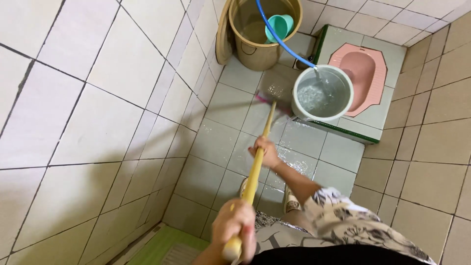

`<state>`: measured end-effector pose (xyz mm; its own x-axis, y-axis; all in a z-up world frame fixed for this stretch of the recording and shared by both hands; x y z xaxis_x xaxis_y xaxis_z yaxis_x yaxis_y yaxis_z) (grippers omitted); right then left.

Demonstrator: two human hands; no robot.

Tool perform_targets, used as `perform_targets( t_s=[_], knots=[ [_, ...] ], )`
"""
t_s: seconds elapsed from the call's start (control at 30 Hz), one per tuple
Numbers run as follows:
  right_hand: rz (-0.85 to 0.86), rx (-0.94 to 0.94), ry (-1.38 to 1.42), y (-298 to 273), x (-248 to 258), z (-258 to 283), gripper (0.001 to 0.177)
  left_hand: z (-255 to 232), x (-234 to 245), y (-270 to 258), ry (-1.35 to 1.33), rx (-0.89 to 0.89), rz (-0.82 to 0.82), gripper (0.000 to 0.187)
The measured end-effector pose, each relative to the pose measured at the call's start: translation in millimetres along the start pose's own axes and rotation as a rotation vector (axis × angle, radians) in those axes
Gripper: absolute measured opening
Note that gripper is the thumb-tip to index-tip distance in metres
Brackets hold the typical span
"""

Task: Scrubbing a tiled bathroom floor with a long-handled brush and water.

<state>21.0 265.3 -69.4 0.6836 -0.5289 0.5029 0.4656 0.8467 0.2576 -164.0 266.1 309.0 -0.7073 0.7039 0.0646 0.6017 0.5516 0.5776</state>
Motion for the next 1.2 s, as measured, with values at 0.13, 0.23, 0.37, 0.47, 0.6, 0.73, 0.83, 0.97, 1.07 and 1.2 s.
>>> perform_targets(
  t_s=[0.13, 0.23, 0.37, 0.47, 0.6, 0.73, 0.83, 0.97, 1.07, 1.2],
  knots=[
    [-0.012, -0.178, -0.055, 11.0, 38.1, -62.0, 0.012, 77.9, -46.8, -60.7, -0.128, -0.196, -0.165, 0.02],
    [-0.121, -0.67, 0.801, -8.9, 32.7, -59.2, 0.054, 13.1, -51.4, -4.0, -0.066, -0.147, -0.014, 0.023],
    [-0.242, -0.183, 0.105, -21.0, 74.6, 36.7, 0.026, -52.0, -62.2, 37.8, -0.003, -0.197, 0.043, 0.02],
    [-0.153, -0.228, 0.195, -37.6, 99.1, 100.0, 0.03, -71.0, -86.1, 39.5, -0.058, -0.314, 0.159, 0.029],
    [-0.413, -0.109, 0.401, -66.3, 199.4, 198.6, 0.057, -38.8, -129.6, 45.8, -0.049, -0.362, 0.36, 0.036],
    [-0.698, 0.3, 0.471, -123.2, 295.9, 333.2, 0.118, 77.8, -172.0, 27.4, -0.168, -0.031, 0.54, 0.034],
    [-0.687, 0.464, 0.26, -138.7, 289.9, 395.9, 0.057, 193.6, -222.9, -45.6, -0.071, -0.046, 0.83, 0.025],
    [-0.84, 0.451, 0.229, -163.1, 287.8, 357.9, 0.01, 268.4, -261.7, -104.8, -0.164, 0.02, 1.029, 0.021],
    [-1.052, 0.403, 0.227, -179.6, 310.2, 361.6, 0.032, 239.5, -268.1, -110.6, -0.038, 0.006, 0.992, 0.024],
    [-0.998, 0.211, -0.007, -209.4, 336.6, 423.1, 0.036, 142.5, -270.6, -119.1, 0.066, -0.1, 1.015, 0.023]
  ],
)
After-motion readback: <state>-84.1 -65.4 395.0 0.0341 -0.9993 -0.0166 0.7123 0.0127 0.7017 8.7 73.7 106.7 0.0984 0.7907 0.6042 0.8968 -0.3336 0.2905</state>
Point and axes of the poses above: each hand's wrist, its own y-axis towards the middle knuckle, its own x-axis out of the back of the hand, z = x × y, the point moved 9 cm from there along y, towards the middle knuckle, and after that the axes turned 3 degrees about z, right-handed, at the moved point
